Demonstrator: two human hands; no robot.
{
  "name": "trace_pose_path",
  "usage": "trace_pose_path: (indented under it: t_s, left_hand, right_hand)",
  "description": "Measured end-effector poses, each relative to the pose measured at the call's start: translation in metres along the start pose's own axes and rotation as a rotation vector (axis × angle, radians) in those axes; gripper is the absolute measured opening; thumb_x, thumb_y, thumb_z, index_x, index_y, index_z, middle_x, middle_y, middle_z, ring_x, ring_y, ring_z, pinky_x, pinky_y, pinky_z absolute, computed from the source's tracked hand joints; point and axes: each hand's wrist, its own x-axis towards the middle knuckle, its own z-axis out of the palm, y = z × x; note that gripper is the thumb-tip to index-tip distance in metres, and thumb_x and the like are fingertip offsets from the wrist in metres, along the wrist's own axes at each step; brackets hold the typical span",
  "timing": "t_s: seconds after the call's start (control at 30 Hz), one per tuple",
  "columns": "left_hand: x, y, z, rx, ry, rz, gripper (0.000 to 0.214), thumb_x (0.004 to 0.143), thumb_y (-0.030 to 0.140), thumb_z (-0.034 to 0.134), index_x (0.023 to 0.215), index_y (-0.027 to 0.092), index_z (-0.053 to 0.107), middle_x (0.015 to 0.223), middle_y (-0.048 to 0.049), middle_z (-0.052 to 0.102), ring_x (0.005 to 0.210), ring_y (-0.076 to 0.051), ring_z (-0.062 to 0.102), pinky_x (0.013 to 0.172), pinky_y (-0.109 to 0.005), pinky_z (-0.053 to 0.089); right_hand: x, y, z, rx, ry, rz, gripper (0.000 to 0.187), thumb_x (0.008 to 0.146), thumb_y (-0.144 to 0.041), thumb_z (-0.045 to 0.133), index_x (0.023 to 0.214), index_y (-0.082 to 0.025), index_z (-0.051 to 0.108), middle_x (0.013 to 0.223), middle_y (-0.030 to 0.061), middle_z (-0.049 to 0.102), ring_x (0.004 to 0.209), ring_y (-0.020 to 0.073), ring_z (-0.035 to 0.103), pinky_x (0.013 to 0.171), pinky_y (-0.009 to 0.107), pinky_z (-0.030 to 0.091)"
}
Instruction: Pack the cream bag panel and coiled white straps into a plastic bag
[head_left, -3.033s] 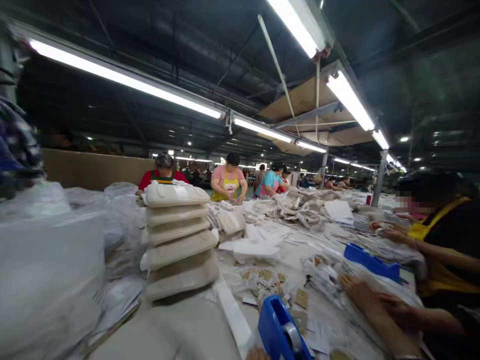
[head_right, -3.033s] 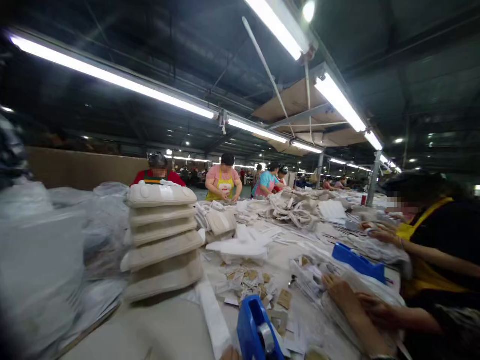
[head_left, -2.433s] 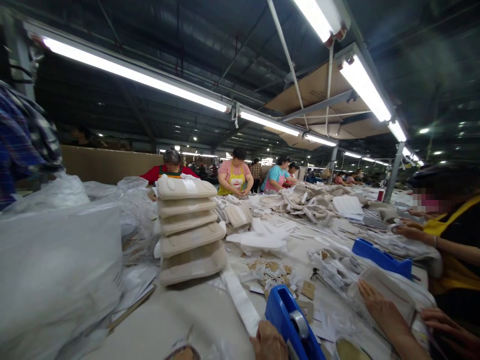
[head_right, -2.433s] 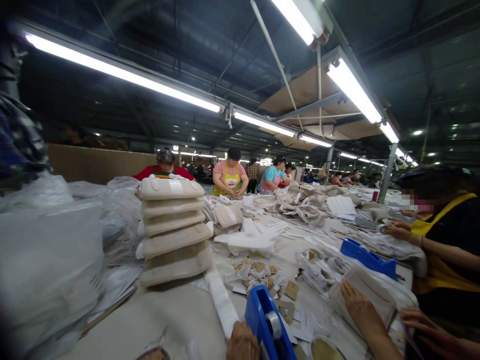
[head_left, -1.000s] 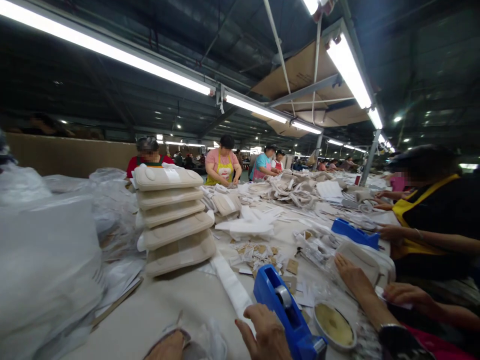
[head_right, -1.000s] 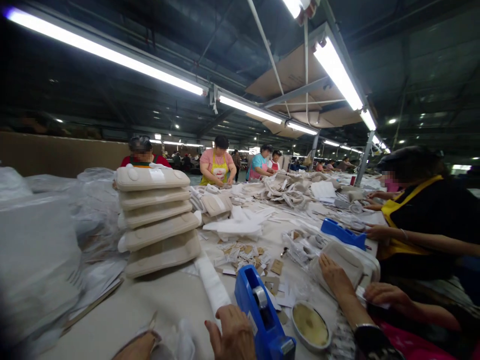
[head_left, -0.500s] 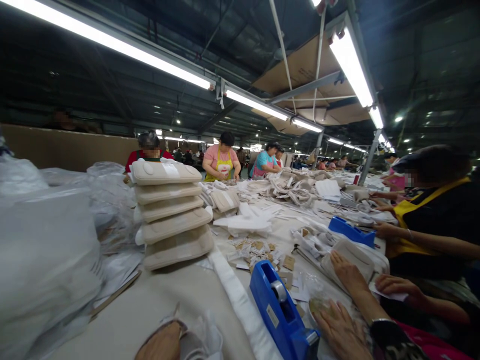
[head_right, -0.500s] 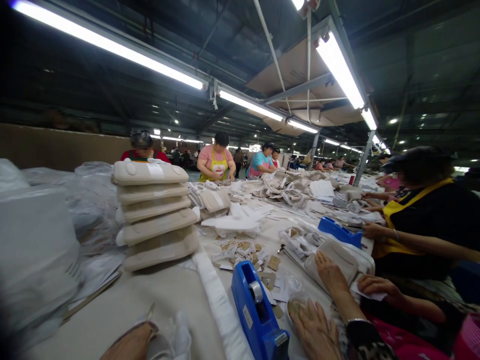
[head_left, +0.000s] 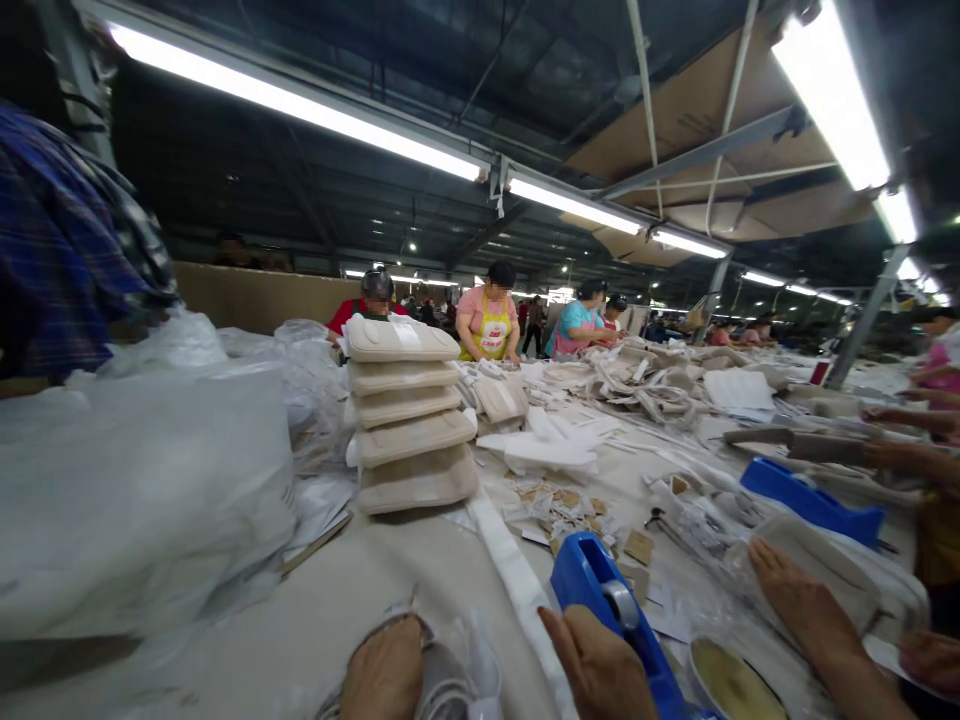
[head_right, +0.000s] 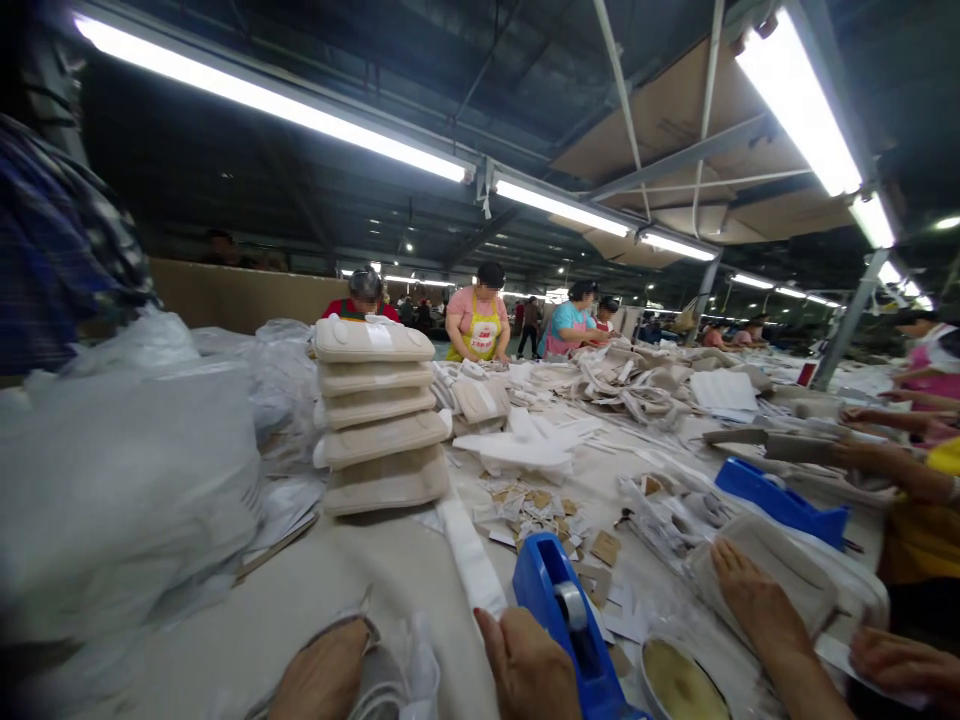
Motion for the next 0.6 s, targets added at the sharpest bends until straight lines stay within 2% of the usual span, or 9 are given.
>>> trace_pose_path:
  t_s: [0.07,0.13,0.2,0.27,0.33,0.4,0.47,0.6]
  left_hand:
    - [0.0,0.0,0.0,-0.012,0.008,-0.002,0.048,0.082,0.003,0.017,0.102,0.014,0.06,0.106,-0.0107,0.066,0.103,-0.023,0.06,0.09,-0.037,0.042]
    - [0.001,-0.001,0.001,-0.026,0.01,0.002,0.049,0.082,0.003,0.017,0.103,0.014,0.06,0.107,-0.0106,0.066,0.103,-0.024,0.06,0.091,-0.039,0.042]
    - [0.002,-0.002,0.002,-0.036,0.009,0.004,0.048,0.082,0.003,0.02,0.104,0.013,0.06,0.107,-0.0113,0.066,0.104,-0.025,0.06,0.091,-0.039,0.043]
    - [0.004,-0.002,0.002,-0.046,0.013,0.006,0.048,0.081,0.002,0.02,0.104,0.013,0.061,0.106,-0.0119,0.067,0.103,-0.025,0.06,0.091,-0.04,0.043]
    - [0.005,-0.003,0.003,-0.055,0.024,0.013,0.049,0.08,0.002,0.019,0.103,0.013,0.062,0.105,-0.0116,0.067,0.102,-0.025,0.061,0.091,-0.04,0.044]
    - [0.005,-0.003,0.003,-0.06,0.029,0.017,0.049,0.08,0.002,0.019,0.102,0.013,0.062,0.104,-0.0118,0.067,0.101,-0.026,0.061,0.09,-0.041,0.044]
    - [0.005,-0.003,0.003,-0.058,0.031,0.019,0.049,0.08,0.003,0.019,0.102,0.013,0.062,0.104,-0.0124,0.067,0.101,-0.026,0.061,0.09,-0.042,0.044]
    - [0.004,-0.004,0.005,-0.048,0.03,0.017,0.049,0.08,0.002,0.019,0.103,0.011,0.061,0.102,-0.0132,0.067,0.102,-0.026,0.061,0.09,-0.041,0.045]
  right_hand:
    - [0.013,-0.014,0.028,-0.143,-0.157,0.018,0.017,0.088,-0.029,0.052,0.089,-0.018,0.064,0.094,0.0084,0.069,0.085,0.0221,0.065,0.07,0.029,0.049]
    - [0.021,-0.017,0.05,-0.287,-0.248,0.062,0.028,0.082,-0.015,0.056,0.11,-0.012,0.061,0.116,0.0172,0.062,0.105,0.0295,0.06,0.08,0.038,0.047]
    - [0.025,-0.014,0.063,-0.35,-0.286,0.088,0.032,0.08,-0.001,0.047,0.106,-0.01,0.063,0.112,0.0188,0.064,0.101,0.0296,0.061,0.08,0.039,0.046]
    - [0.026,-0.01,0.07,-0.356,-0.292,0.086,0.04,0.078,0.009,0.036,0.091,-0.011,0.068,0.095,0.0157,0.069,0.089,0.0265,0.065,0.076,0.037,0.046]
    - [0.025,-0.008,0.074,-0.362,-0.282,0.081,0.042,0.081,0.007,0.031,0.086,-0.012,0.068,0.087,0.0144,0.07,0.083,0.0256,0.065,0.073,0.036,0.045]
    - [0.024,-0.008,0.078,-0.364,-0.257,0.07,0.032,0.089,-0.006,0.035,0.095,-0.01,0.066,0.093,0.017,0.068,0.086,0.0281,0.064,0.073,0.038,0.045]
    - [0.023,-0.009,0.081,-0.364,-0.237,0.061,0.027,0.09,-0.013,0.04,0.101,-0.008,0.064,0.098,0.0191,0.067,0.09,0.0299,0.063,0.075,0.04,0.044]
    - [0.027,-0.008,0.084,-0.348,-0.243,0.058,0.037,0.08,0.006,0.035,0.088,-0.009,0.067,0.088,0.0155,0.069,0.083,0.0268,0.065,0.073,0.037,0.044]
